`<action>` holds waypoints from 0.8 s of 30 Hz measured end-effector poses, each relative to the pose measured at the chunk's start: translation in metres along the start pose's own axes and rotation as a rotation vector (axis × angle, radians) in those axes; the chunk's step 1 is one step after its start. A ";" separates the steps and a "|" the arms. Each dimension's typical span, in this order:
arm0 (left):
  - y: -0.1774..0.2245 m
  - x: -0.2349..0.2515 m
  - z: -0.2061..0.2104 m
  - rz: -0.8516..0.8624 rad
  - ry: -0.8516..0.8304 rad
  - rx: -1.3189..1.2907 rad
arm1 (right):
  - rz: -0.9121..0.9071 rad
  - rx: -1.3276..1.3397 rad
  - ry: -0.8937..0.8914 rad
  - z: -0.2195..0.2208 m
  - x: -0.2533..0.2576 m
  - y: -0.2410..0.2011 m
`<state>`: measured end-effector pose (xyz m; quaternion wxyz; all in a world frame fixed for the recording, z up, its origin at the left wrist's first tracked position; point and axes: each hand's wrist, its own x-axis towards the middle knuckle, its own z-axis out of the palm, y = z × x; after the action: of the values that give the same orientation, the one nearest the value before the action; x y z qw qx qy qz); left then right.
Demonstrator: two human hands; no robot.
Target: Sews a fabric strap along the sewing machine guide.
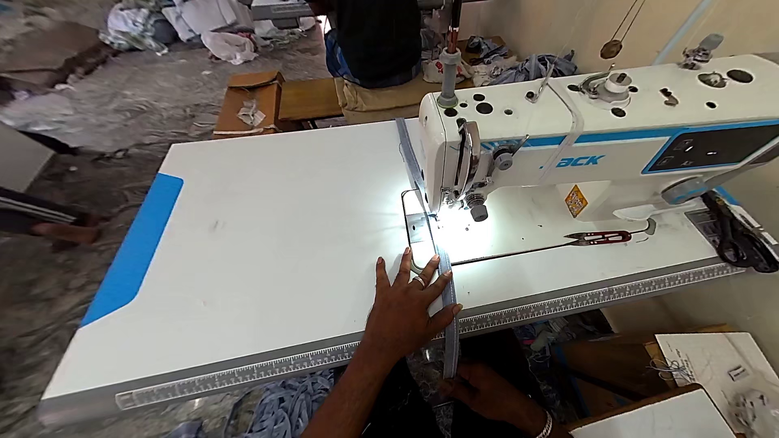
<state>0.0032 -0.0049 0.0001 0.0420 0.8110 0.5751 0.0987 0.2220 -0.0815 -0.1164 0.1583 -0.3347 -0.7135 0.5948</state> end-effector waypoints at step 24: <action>-0.007 0.030 -0.007 -0.134 -0.040 0.061 | 0.005 0.336 0.104 -0.007 -0.006 -0.011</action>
<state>0.0054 0.0251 0.0087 0.0351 0.7735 0.6298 0.0619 0.2270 -0.0811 -0.1028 0.2472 -0.3355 -0.5942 0.6879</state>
